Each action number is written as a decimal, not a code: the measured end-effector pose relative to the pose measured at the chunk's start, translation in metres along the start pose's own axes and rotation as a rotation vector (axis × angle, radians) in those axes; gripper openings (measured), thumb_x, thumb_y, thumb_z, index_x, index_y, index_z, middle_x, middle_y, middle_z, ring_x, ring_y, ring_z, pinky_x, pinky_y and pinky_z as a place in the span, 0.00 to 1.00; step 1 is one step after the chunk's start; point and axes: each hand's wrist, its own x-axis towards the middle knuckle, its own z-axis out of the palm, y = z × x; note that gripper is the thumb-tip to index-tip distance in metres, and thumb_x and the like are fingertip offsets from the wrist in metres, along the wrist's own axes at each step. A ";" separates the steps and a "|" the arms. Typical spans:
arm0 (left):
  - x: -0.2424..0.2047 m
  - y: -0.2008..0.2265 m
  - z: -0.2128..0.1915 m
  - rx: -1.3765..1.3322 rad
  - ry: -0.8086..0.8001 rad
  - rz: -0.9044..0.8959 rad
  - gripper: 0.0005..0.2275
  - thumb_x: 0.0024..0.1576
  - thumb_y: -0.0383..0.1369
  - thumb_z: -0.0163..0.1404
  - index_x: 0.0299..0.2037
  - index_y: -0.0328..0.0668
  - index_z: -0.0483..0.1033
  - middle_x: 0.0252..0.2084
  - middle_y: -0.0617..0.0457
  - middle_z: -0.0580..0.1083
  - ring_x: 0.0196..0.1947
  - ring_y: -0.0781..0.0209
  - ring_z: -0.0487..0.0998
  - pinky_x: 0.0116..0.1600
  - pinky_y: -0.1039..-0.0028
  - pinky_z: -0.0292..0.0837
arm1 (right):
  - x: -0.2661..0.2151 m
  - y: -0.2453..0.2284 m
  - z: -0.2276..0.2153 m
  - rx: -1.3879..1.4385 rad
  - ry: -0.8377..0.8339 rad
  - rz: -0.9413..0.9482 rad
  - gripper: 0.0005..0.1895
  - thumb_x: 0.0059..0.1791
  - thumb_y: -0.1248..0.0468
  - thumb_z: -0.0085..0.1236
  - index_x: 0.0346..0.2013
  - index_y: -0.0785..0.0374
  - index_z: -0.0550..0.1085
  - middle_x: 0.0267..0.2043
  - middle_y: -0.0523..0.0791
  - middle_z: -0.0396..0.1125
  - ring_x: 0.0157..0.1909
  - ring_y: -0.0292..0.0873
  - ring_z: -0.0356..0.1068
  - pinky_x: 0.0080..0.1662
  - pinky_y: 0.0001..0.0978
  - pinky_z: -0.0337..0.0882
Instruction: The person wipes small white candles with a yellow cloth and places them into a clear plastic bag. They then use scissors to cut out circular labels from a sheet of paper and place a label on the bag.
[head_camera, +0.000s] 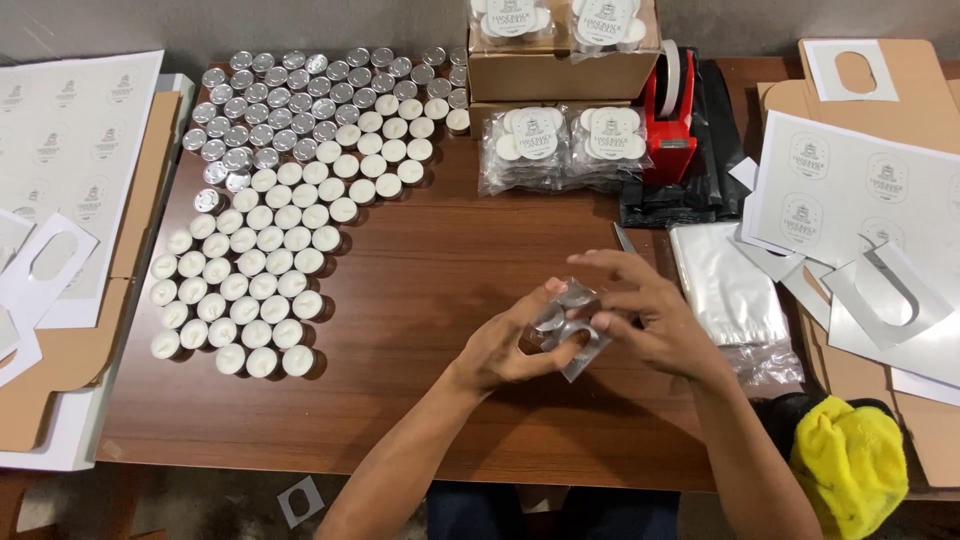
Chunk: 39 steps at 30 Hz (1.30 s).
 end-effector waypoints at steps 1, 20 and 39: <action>-0.001 0.000 -0.001 0.000 -0.002 0.001 0.05 0.61 0.29 0.54 0.45 0.52 0.78 0.63 0.33 0.67 0.50 0.41 0.81 0.49 0.62 0.83 | 0.000 0.000 0.000 0.001 0.002 -0.001 0.20 0.51 0.51 0.54 0.30 0.64 0.82 0.62 0.57 0.67 0.68 0.66 0.58 0.62 0.61 0.59; -0.046 -0.025 0.023 -0.631 0.287 -1.523 0.09 0.55 0.32 0.63 0.43 0.40 0.83 0.29 0.58 0.76 0.32 0.74 0.70 0.38 0.80 0.73 | 0.007 0.007 0.029 0.512 0.265 0.640 0.13 0.47 0.67 0.67 0.43 0.67 0.75 0.40 0.47 0.70 0.44 0.41 0.66 0.49 0.40 0.73; -0.011 -0.029 -0.006 -0.275 0.136 -1.464 0.08 0.60 0.35 0.55 0.45 0.47 0.85 0.34 0.51 0.81 0.33 0.70 0.78 0.39 0.72 0.79 | 0.006 0.043 0.035 0.396 0.388 0.579 0.17 0.48 0.66 0.68 0.49 0.68 0.75 0.35 0.46 0.71 0.36 0.35 0.69 0.43 0.29 0.72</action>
